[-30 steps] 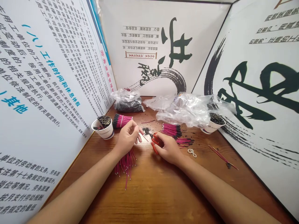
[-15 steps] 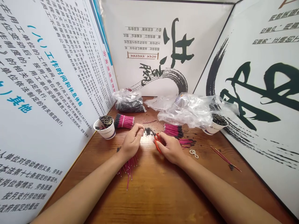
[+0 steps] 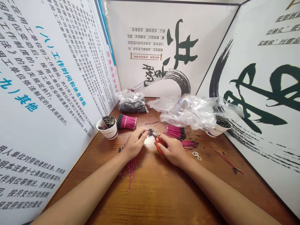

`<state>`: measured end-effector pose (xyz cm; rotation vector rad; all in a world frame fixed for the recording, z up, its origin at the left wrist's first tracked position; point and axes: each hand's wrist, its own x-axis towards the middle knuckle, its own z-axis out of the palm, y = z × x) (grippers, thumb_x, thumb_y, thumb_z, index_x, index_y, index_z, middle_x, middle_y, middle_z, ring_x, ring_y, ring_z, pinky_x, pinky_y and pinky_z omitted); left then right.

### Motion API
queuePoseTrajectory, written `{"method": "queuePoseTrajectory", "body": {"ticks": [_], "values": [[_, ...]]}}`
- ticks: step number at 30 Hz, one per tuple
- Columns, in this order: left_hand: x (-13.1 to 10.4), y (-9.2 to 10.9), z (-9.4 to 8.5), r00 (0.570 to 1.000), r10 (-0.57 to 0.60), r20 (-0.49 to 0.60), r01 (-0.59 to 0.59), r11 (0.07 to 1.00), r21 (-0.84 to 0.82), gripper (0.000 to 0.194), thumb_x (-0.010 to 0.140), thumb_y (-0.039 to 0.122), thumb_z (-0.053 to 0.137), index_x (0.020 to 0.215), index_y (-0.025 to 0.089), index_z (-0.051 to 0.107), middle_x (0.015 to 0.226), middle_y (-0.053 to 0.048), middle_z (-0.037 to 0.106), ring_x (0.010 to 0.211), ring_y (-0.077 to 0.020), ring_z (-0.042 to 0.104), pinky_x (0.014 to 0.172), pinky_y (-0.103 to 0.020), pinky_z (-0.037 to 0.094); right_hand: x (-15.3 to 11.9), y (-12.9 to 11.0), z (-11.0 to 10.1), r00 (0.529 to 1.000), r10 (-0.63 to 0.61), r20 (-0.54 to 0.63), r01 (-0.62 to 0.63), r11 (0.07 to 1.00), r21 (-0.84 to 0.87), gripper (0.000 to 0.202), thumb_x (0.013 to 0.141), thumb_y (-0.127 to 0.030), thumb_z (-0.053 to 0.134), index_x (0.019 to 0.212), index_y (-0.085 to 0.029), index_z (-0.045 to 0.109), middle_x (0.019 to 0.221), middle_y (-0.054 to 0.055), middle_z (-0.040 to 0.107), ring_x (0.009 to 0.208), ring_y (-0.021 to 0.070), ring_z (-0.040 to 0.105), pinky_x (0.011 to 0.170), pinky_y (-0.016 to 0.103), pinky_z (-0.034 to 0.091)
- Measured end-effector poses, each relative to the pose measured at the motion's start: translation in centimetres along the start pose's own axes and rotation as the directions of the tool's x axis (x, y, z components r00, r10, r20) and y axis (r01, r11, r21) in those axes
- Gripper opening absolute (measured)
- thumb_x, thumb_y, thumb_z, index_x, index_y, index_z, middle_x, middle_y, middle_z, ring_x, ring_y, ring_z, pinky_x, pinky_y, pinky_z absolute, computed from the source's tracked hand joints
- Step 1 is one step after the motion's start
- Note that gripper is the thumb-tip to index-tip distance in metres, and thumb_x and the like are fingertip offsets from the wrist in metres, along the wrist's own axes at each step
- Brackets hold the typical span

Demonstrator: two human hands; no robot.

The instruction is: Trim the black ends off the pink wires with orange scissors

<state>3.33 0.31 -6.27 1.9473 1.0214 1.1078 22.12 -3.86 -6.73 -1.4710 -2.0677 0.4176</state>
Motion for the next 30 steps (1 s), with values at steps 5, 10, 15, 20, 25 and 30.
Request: {"method": "queuePoseTrajectory", "body": {"ticks": [5, 10, 15, 20, 25, 30], "values": [[0.0, -0.01, -0.06, 1.0, -0.009, -0.007, 0.009, 1.0, -0.021, 0.023, 0.095, 0.032, 0.044, 0.084, 0.016, 0.057, 0.079, -0.002, 0.055, 0.076, -0.0142, 0.05, 0.074, -0.025, 0.041, 0.02, 0.12, 0.03, 1.0, 0.008, 0.003, -0.008, 1.0, -0.014, 0.02, 0.093, -0.033, 0.047, 0.076, -0.023, 0.048, 0.068, -0.002, 0.057, 0.059, 0.0137, 0.047, 0.059, 0.024, 0.029], [0.03, -0.09, -0.06, 1.0, -0.003, -0.028, 0.002, 0.999, -0.032, 0.023, 0.094, 0.032, 0.045, 0.083, 0.016, 0.056, 0.08, -0.002, 0.055, 0.077, -0.0146, 0.05, 0.073, -0.025, 0.041, -0.11, 0.1, 0.0, 1.0, 0.012, -0.004, -0.012, 1.0, -0.008, 0.02, 0.092, -0.034, 0.048, 0.076, -0.023, 0.047, 0.067, -0.001, 0.056, 0.059, 0.0143, 0.048, 0.059, 0.024, 0.031], [0.05, -0.27, -0.06, 0.999, 0.004, -0.031, -0.004, 1.0, -0.009, 0.024, 0.094, 0.034, 0.045, 0.084, 0.016, 0.057, 0.08, -0.002, 0.055, 0.076, -0.0148, 0.05, 0.073, -0.026, 0.041, -0.15, -0.02, -0.09, 1.0, 0.015, 0.011, -0.015, 1.0, -0.008, 0.019, 0.092, -0.035, 0.048, 0.077, -0.023, 0.048, 0.068, -0.001, 0.058, 0.06, 0.0146, 0.049, 0.06, 0.024, 0.031], [0.04, -0.33, -0.08, 0.999, 0.007, -0.035, -0.007, 1.0, 0.004, 0.025, 0.095, 0.034, 0.045, 0.084, 0.016, 0.059, 0.081, -0.003, 0.057, 0.078, -0.0156, 0.052, 0.074, -0.026, 0.041, 0.04, 0.05, -0.12, 1.0, 0.0, 0.02, 0.0, 1.0, -0.012, 0.019, 0.093, -0.033, 0.046, 0.077, -0.023, 0.048, 0.07, -0.001, 0.059, 0.061, 0.0147, 0.05, 0.06, 0.024, 0.031], [-0.01, -0.38, -0.07, 0.999, 0.005, -0.034, -0.005, 1.0, 0.014, 0.025, 0.095, 0.034, 0.045, 0.086, 0.016, 0.06, 0.083, -0.004, 0.058, 0.08, -0.0158, 0.053, 0.075, -0.027, 0.041, 0.0, 0.09, -0.06, 1.0, 0.021, 0.003, -0.021, 1.0, -0.015, 0.019, 0.093, -0.035, 0.047, 0.079, -0.023, 0.05, 0.069, -0.001, 0.06, 0.06, 0.0149, 0.05, 0.06, 0.024, 0.031], [0.02, -0.51, -0.05, 0.999, 0.022, -0.033, -0.021, 0.999, 0.025, 0.026, 0.096, 0.035, 0.044, 0.087, 0.016, 0.06, 0.083, -0.003, 0.057, 0.08, -0.0157, 0.053, 0.075, -0.027, 0.042, -0.12, 0.02, -0.11, 1.0, 0.015, 0.008, -0.015, 0.999, -0.028, 0.019, 0.092, -0.035, 0.049, 0.078, -0.023, 0.051, 0.069, 0.0, 0.06, 0.06, 0.0149, 0.051, 0.06, 0.025, 0.031]]}}
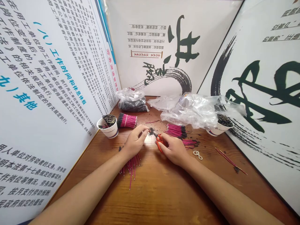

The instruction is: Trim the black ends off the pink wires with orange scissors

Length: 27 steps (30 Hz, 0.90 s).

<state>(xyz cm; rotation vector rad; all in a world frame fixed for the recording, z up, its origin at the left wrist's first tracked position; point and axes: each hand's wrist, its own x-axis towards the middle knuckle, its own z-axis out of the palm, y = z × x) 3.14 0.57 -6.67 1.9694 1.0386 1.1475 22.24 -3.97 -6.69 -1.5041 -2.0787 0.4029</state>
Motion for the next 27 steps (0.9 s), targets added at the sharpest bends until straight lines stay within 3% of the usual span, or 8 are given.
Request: {"method": "queuePoseTrajectory", "body": {"ticks": [22, 27], "values": [[0.01, 0.03, -0.02, 1.0, 0.0, 0.008, 0.001, 1.0, -0.031, 0.024, 0.096, 0.032, 0.044, 0.087, 0.016, 0.06, 0.084, -0.003, 0.058, 0.081, -0.0151, 0.052, 0.078, -0.026, 0.041, 0.07, 0.13, 0.09, 1.0, -0.012, 0.002, 0.012, 1.0, 0.0, 0.02, 0.094, -0.034, 0.046, 0.077, -0.023, 0.048, 0.071, 0.0, 0.061, 0.061, 0.015, 0.051, 0.059, 0.025, 0.029], [-0.14, 0.23, 0.04, 0.999, -0.049, -0.01, 0.048, 0.994, -0.103, 0.017, 0.095, 0.031, 0.046, 0.091, 0.016, 0.055, 0.08, 0.0, 0.054, 0.073, -0.0127, 0.048, 0.069, -0.024, 0.04, 0.1, 0.33, 0.18, 0.999, 0.016, -0.049, -0.017, 1.0, -0.016, 0.021, 0.093, -0.036, 0.048, 0.077, -0.022, 0.048, 0.065, -0.002, 0.057, 0.057, 0.0146, 0.047, 0.057, 0.026, 0.027]]}}
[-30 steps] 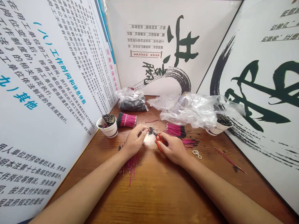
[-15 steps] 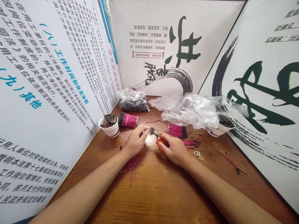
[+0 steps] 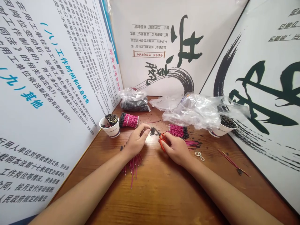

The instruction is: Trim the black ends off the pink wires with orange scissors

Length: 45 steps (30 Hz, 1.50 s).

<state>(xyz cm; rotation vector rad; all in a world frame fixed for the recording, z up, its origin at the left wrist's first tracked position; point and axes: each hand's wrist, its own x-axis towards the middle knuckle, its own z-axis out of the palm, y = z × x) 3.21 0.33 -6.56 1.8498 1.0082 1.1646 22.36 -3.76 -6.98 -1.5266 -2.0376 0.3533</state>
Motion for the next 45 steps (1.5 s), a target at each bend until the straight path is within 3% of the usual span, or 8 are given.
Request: {"method": "queuePoseTrajectory", "body": {"ticks": [8, 28, 45], "values": [[-0.08, -0.03, 0.02, 1.0, 0.026, -0.018, -0.026, 1.0, -0.017, 0.016, 0.094, 0.029, 0.047, 0.09, 0.016, 0.056, 0.08, 0.0, 0.054, 0.072, -0.0119, 0.046, 0.068, -0.024, 0.038, 0.0, 0.18, 0.0, 0.998, -0.056, -0.043, 0.059, 0.995, 0.078, 0.012, 0.089, -0.032, 0.054, 0.083, -0.021, 0.055, 0.075, 0.0, 0.059, 0.065, 0.0151, 0.05, 0.061, 0.026, 0.033], [0.0, -0.05, -0.02, 1.0, 0.025, -0.006, -0.025, 1.0, -0.015, 0.018, 0.094, 0.03, 0.046, 0.091, 0.016, 0.056, 0.077, 0.001, 0.052, 0.068, -0.0111, 0.044, 0.065, -0.023, 0.036, -0.07, -0.16, -0.15, 0.996, -0.078, 0.052, 0.076, 0.997, 0.035, 0.02, 0.094, -0.032, 0.047, 0.077, -0.023, 0.045, 0.072, 0.0, 0.059, 0.063, 0.0144, 0.05, 0.062, 0.024, 0.033], [0.05, 0.01, 0.0, 1.0, 0.02, -0.008, -0.02, 1.0, -0.006, 0.019, 0.094, 0.031, 0.046, 0.089, 0.016, 0.056, 0.079, 0.0, 0.053, 0.07, -0.0119, 0.046, 0.067, -0.023, 0.037, -0.06, -0.42, -0.39, 0.997, -0.069, 0.046, 0.067, 0.997, 0.035, 0.019, 0.093, -0.034, 0.048, 0.078, -0.022, 0.048, 0.07, 0.0, 0.06, 0.061, 0.0143, 0.051, 0.061, 0.024, 0.033]]}}
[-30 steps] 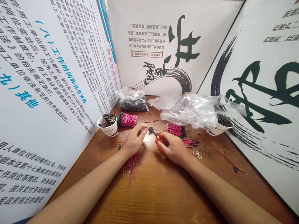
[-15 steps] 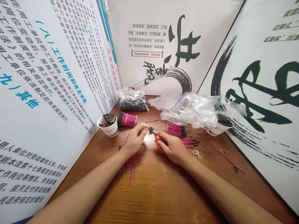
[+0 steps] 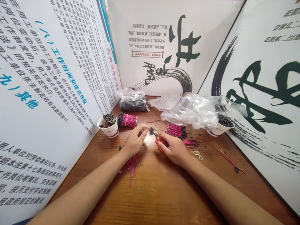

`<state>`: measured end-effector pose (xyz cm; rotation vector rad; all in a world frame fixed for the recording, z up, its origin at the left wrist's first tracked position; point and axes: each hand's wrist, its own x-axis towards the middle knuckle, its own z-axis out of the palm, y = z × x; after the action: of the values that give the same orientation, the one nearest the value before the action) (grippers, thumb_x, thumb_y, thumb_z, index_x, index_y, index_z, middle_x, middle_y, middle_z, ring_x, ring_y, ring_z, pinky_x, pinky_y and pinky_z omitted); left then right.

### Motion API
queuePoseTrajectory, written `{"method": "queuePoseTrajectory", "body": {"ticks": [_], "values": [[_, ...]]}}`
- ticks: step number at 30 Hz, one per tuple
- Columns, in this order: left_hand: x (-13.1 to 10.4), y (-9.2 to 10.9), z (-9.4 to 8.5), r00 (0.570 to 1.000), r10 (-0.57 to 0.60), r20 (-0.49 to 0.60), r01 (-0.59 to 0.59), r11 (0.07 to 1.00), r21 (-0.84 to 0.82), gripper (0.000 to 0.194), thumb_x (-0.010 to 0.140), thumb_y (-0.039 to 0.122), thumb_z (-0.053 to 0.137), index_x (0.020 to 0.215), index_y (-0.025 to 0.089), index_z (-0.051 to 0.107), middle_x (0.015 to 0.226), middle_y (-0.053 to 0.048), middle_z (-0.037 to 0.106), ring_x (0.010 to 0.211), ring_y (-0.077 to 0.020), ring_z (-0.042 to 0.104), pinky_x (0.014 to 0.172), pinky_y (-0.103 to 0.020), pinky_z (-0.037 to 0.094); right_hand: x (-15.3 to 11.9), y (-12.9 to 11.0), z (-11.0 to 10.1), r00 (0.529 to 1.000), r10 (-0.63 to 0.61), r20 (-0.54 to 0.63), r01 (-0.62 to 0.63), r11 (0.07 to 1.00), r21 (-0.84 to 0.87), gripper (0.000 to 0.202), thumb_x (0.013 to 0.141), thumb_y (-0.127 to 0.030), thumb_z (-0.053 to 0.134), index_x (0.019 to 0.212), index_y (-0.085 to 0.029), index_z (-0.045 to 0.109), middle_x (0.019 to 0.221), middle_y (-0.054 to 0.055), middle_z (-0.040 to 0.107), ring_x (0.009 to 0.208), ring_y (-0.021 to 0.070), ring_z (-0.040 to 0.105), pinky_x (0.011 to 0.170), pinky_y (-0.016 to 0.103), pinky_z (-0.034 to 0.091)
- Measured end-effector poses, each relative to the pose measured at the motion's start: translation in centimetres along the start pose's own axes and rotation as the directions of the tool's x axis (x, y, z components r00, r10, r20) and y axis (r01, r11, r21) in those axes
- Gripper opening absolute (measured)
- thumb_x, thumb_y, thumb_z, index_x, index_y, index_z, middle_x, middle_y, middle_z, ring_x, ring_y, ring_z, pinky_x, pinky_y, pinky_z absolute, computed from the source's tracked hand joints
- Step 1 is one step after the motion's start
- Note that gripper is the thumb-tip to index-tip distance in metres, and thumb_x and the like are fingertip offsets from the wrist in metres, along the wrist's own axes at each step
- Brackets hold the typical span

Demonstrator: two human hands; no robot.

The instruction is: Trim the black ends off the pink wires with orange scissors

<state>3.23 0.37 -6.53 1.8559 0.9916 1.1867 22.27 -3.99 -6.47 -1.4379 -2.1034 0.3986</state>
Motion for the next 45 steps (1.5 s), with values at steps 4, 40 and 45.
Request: {"method": "queuePoseTrajectory", "body": {"ticks": [4, 40, 45], "values": [[0.02, 0.12, 0.03, 1.0, 0.002, -0.002, -0.002, 1.0, 0.005, 0.018, 0.093, 0.031, 0.046, 0.089, 0.016, 0.056, 0.081, -0.001, 0.055, 0.073, -0.0126, 0.047, 0.069, -0.024, 0.038, 0.15, 0.11, -0.03, 1.0, -0.007, 0.02, 0.007, 1.0, 0.005, 0.021, 0.095, -0.033, 0.046, 0.077, -0.022, 0.048, 0.074, 0.001, 0.062, 0.064, 0.0145, 0.053, 0.062, 0.024, 0.034], [0.06, 0.04, -0.05, 0.999, 0.028, -0.014, -0.027, 0.995, 0.093, 0.021, 0.094, 0.032, 0.046, 0.085, 0.017, 0.058, 0.083, -0.003, 0.058, 0.081, -0.0157, 0.054, 0.077, -0.027, 0.042, 0.22, 0.19, 0.01, 0.998, -0.067, -0.022, 0.064, 0.992, -0.106, 0.024, 0.095, -0.033, 0.048, 0.074, -0.021, 0.048, 0.073, 0.001, 0.059, 0.066, 0.0152, 0.05, 0.063, 0.026, 0.032], [0.07, 0.15, -0.06, 0.999, 0.035, -0.015, -0.033, 0.995, 0.093, 0.022, 0.094, 0.032, 0.045, 0.085, 0.016, 0.058, 0.084, -0.003, 0.058, 0.081, -0.0157, 0.054, 0.078, -0.027, 0.042, 0.29, 0.07, -0.13, 0.999, -0.033, -0.024, 0.03, 0.993, -0.118, 0.022, 0.094, -0.032, 0.049, 0.075, -0.022, 0.048, 0.073, 0.001, 0.06, 0.065, 0.0153, 0.049, 0.062, 0.026, 0.031]]}}
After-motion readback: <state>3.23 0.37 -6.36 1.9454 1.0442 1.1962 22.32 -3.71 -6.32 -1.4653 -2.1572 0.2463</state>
